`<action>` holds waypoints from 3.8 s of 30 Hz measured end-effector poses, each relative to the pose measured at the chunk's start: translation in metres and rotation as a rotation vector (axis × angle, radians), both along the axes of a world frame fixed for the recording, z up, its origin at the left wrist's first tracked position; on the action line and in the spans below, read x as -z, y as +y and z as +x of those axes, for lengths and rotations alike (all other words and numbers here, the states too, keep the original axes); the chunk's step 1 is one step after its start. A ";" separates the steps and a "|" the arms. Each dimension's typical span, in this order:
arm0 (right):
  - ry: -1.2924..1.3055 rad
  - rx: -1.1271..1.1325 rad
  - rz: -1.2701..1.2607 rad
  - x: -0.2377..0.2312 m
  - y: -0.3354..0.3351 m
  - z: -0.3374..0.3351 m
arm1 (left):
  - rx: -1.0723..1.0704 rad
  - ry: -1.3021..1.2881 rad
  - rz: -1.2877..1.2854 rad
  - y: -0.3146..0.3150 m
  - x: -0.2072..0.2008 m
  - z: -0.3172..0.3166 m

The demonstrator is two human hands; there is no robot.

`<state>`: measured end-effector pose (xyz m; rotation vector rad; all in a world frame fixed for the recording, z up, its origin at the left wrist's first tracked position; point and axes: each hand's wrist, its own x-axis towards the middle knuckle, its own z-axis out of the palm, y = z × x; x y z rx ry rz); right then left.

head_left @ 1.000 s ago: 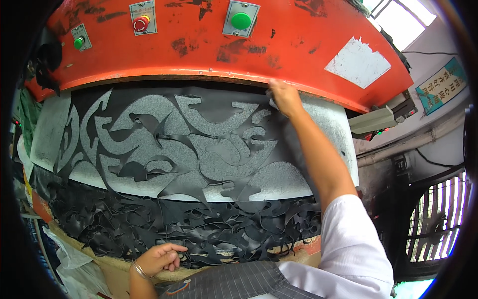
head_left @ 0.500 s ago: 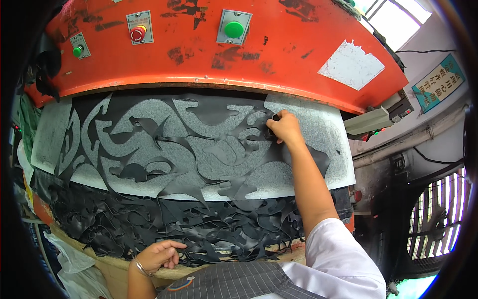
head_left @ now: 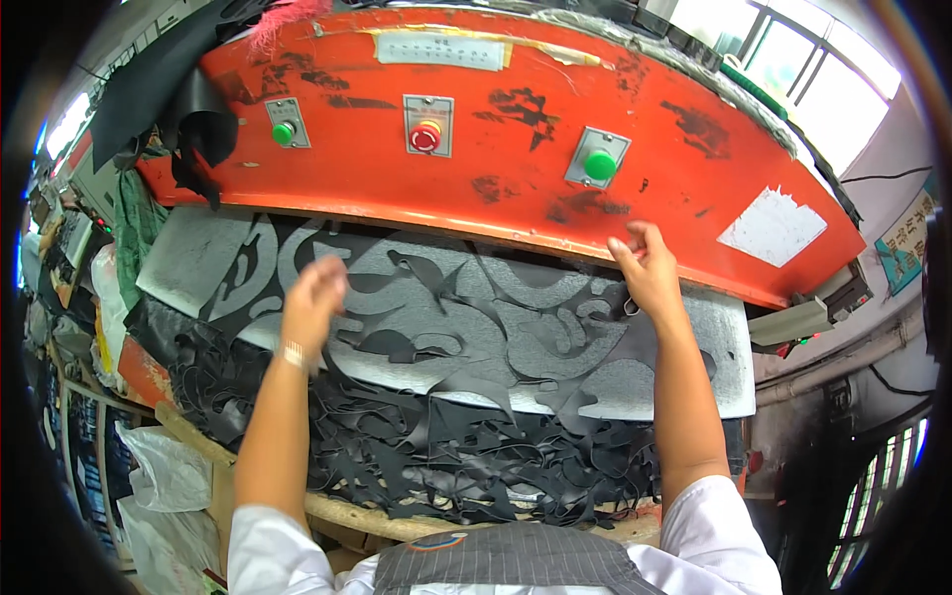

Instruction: Using a metal die and an industrial press machine to cut shapes out of a leather sheet.

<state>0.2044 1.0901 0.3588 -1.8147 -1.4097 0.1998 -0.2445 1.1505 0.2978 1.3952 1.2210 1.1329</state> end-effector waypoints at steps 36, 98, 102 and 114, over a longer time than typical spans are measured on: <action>0.278 0.274 -0.561 0.065 -0.024 0.016 | 0.281 0.382 0.105 -0.284 0.033 0.024; 0.113 -0.168 -0.199 0.063 -0.140 0.001 | 0.068 -0.412 -0.294 -0.254 0.061 0.148; 0.000 0.173 -0.387 0.064 -0.075 0.057 | 0.129 -0.474 -0.424 -0.256 0.057 0.146; -0.169 -0.035 -0.254 0.110 -0.089 0.071 | 0.245 -0.591 -0.680 -0.241 0.076 0.137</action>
